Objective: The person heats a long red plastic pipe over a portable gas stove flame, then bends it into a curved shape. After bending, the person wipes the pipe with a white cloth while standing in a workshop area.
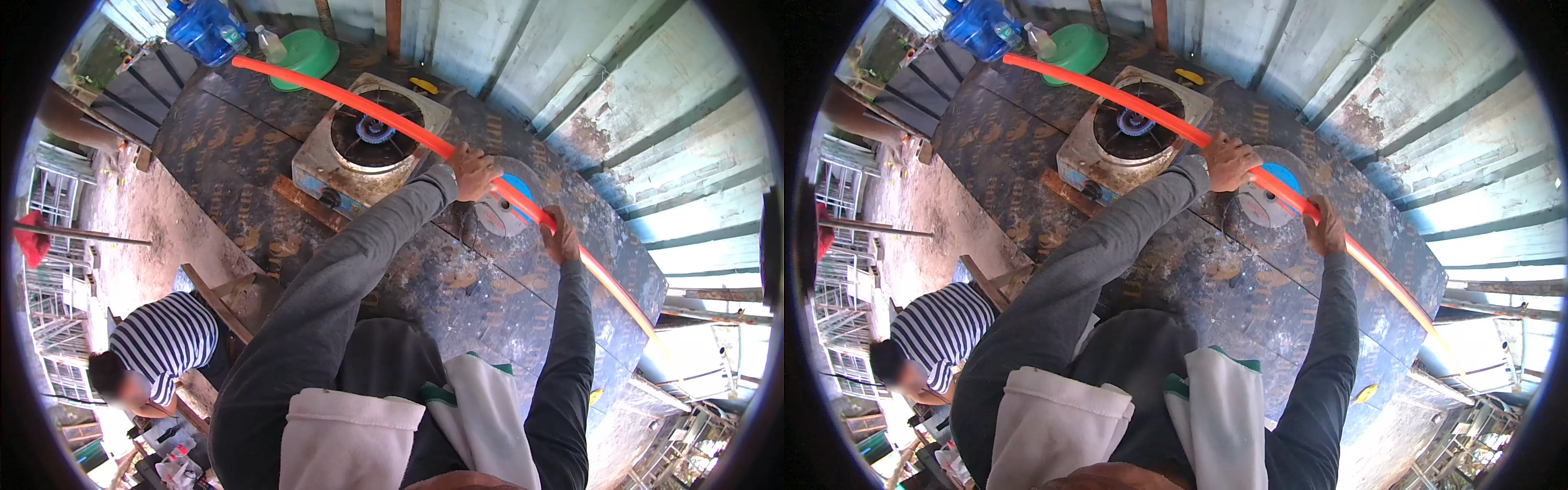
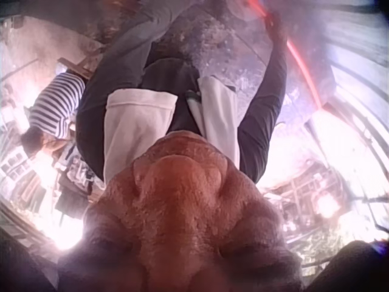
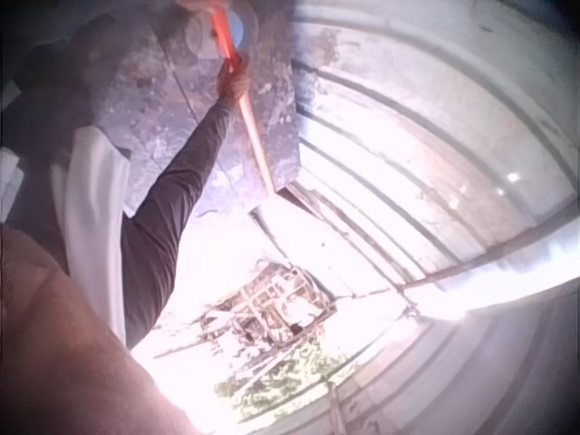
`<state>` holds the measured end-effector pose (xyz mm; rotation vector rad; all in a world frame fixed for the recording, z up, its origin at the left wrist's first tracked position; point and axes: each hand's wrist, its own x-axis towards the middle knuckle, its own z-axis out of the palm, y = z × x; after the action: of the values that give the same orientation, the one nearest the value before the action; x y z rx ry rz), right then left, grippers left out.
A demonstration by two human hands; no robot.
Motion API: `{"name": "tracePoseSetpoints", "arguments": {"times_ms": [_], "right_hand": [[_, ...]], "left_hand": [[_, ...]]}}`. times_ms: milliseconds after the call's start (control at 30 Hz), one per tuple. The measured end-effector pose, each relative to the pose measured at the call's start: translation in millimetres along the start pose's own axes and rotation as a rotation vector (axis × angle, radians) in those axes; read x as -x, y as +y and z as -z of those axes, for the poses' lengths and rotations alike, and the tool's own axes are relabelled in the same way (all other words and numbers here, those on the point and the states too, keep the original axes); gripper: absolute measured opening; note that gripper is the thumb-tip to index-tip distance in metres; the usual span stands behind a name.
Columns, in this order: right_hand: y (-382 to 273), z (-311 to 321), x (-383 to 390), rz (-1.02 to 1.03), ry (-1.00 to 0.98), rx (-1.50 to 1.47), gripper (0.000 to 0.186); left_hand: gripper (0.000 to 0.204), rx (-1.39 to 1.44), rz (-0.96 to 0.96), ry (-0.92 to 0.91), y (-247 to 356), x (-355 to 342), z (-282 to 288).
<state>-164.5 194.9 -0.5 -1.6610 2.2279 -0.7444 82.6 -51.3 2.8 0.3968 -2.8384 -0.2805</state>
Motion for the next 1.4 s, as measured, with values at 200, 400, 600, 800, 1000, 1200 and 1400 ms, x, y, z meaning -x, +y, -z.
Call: {"name": "tracePoseSetpoints", "arguments": {"times_ms": [200,400,600,800,1000,1200,1400], "right_hand": [[-31.7,5.0,-8.7,-0.116,-0.087,0.154,0.058],[-14.1,8.9,-5.8,0.023,-0.028,0.165,0.047],[-42.3,10.3,-8.1,0.028,-0.073,0.232,0.043],[-54.8,33.1,16.1,0.05,0.003,0.273,0.043],[-57.2,50.0,18.2,0.112,0.063,0.287,0.048],[-61.3,43.2,26.5,0.117,0.094,0.308,0.048],[-63.6,36.6,27.7,0.093,0.07,0.294,0.044]], "left_hand": [[0.041,-0.076,-0.04,-0.001,-6.6,-3.1,-1.5],[0.051,-0.01,-0.066,-0.136,-7.8,-10.6,16.6],[0.064,0.011,-0.018,-0.382,4.4,-15.0,26.3],[0.078,-0.076,-0.011,0.049,10.0,44.1,126.6],[0.07,-0.446,0.11,0.199,-107.3,121.4,213.6],[0.05,-0.527,-0.012,0.101,-129.6,109.5,206.5],[0.057,-0.542,0.032,0.012,-130.3,112.5,200.4]]}}
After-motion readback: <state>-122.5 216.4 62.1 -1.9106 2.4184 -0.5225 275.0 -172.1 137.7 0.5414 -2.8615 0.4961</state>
